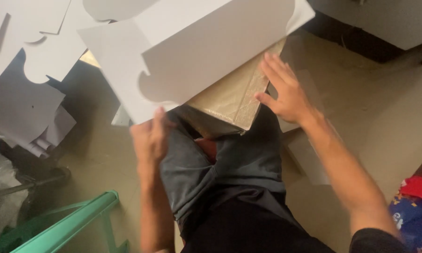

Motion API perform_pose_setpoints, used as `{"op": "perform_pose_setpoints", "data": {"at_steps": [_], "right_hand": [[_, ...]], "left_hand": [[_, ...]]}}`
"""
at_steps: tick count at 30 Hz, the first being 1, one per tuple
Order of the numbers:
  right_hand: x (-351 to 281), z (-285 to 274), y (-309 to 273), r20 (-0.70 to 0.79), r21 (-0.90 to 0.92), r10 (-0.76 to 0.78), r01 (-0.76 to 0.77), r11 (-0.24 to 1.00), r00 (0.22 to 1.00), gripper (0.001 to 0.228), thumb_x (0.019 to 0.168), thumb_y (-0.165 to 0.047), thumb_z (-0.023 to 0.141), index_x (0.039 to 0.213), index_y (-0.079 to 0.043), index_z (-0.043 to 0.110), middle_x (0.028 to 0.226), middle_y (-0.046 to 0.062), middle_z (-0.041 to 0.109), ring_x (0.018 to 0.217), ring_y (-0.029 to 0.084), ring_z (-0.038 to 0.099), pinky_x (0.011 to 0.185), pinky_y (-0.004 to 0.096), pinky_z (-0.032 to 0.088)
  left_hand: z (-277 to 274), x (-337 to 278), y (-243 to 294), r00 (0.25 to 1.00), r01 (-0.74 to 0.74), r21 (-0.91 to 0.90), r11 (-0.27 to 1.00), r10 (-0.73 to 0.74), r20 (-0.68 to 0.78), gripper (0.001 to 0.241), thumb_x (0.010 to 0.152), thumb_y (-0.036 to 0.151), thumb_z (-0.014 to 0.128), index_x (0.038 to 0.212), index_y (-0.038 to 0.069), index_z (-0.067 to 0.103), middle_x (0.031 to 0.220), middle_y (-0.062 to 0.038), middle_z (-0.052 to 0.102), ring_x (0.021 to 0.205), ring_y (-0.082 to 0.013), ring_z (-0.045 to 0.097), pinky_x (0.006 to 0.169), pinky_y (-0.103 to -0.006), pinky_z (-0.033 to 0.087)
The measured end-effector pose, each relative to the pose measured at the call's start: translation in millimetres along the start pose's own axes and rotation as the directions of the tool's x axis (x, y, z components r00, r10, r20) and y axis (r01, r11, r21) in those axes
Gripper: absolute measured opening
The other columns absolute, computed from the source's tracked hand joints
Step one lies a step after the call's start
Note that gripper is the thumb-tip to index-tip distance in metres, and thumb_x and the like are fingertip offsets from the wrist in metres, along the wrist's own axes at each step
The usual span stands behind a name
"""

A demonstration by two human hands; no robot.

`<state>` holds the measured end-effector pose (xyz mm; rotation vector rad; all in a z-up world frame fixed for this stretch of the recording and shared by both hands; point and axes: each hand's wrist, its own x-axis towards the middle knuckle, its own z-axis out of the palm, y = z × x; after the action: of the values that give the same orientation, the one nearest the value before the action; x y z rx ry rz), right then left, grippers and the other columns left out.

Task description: Assembling white and red cardboard cake boxes by folding along pre-scored lines and tucking in tabs.

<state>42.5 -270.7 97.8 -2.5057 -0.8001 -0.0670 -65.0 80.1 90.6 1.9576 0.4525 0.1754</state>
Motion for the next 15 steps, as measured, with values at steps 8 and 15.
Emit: {"op": "perform_pose_setpoints", "data": {"at_steps": [8,15], "right_hand": [[-93.8,24.6,8.3,-0.300,0.393,0.333,-0.202,0.897,0.894,0.019,0.102,-0.019,0.068,0.105,-0.002,0.074,0.110,0.011,0.074,0.104,0.022,0.070,0.091,0.030,0.054],[-141.4,57.2,32.7,-0.349,0.492,0.540,-0.341,0.801,0.766,0.013,0.102,-0.010,0.069,0.098,0.001,0.073,0.102,0.009,0.073,0.096,0.018,0.068,0.087,0.027,0.052]], "left_hand": [[-156.0,85.8,-59.6,0.786,-0.487,0.176,0.856,0.517,-0.339,0.038,0.124,0.023,0.038,0.100,0.000,0.056,0.078,-0.007,0.057,0.062,-0.0160,0.061,0.059,-0.0292,0.059],[-111.0,56.9,-10.4,0.845,-0.264,0.144,0.954,0.301,-0.441,0.050,0.119,0.049,0.045,0.125,0.001,0.054,0.103,-0.010,0.049,0.085,-0.0182,0.050,0.071,-0.0317,0.049]]}}
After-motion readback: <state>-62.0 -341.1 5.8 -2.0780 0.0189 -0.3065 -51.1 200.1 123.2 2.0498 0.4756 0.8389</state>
